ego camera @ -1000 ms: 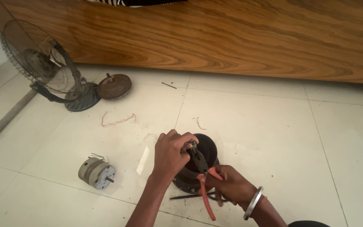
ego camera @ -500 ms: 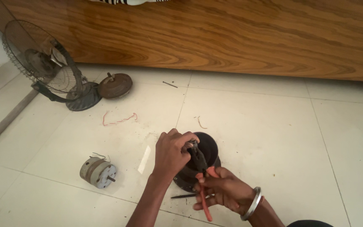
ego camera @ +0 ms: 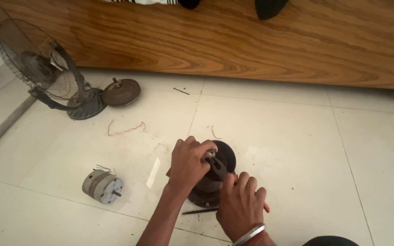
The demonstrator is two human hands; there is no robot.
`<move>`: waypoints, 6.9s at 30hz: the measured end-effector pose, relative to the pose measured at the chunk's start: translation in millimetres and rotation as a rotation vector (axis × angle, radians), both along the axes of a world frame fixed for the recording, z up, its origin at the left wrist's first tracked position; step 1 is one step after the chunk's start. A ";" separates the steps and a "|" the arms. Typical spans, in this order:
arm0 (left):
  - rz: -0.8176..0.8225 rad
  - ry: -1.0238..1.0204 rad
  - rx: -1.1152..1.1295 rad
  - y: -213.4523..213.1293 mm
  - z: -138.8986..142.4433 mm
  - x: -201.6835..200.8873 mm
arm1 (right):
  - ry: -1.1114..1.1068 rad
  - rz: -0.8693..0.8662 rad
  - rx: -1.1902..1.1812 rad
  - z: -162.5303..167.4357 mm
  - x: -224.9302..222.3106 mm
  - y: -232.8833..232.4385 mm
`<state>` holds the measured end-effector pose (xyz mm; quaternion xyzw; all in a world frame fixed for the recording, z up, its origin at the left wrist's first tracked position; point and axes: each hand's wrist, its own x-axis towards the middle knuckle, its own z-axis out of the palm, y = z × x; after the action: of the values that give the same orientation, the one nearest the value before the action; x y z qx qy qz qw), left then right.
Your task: The person sits on the floor and disassembles a ceiling fan motor assembly. They use pliers to loosen parts, unscrew and remove the fan hub components by hand, lift off the housing cover, and work on the central shaft with pliers while small screws and brackets lie on the floor.
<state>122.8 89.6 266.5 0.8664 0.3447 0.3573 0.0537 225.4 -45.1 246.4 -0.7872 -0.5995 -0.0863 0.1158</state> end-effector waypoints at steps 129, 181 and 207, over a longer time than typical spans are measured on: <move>0.128 -0.011 -0.292 -17.5 14.0 -21.5 | 0.504 0.004 0.501 -4.0 -8.6 49.3; 0.037 -0.041 -0.192 -19.2 11.4 -16.7 | 0.387 -0.001 0.566 -5.9 -6.7 50.0; 0.036 0.052 -0.203 -15.1 19.3 -13.0 | 0.438 0.008 0.554 -14.0 -2.8 53.0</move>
<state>109.8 74.5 285.9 0.8592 0.3958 0.2989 0.1259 222.6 7.9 232.4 -0.7232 -0.5176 -0.0745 0.4511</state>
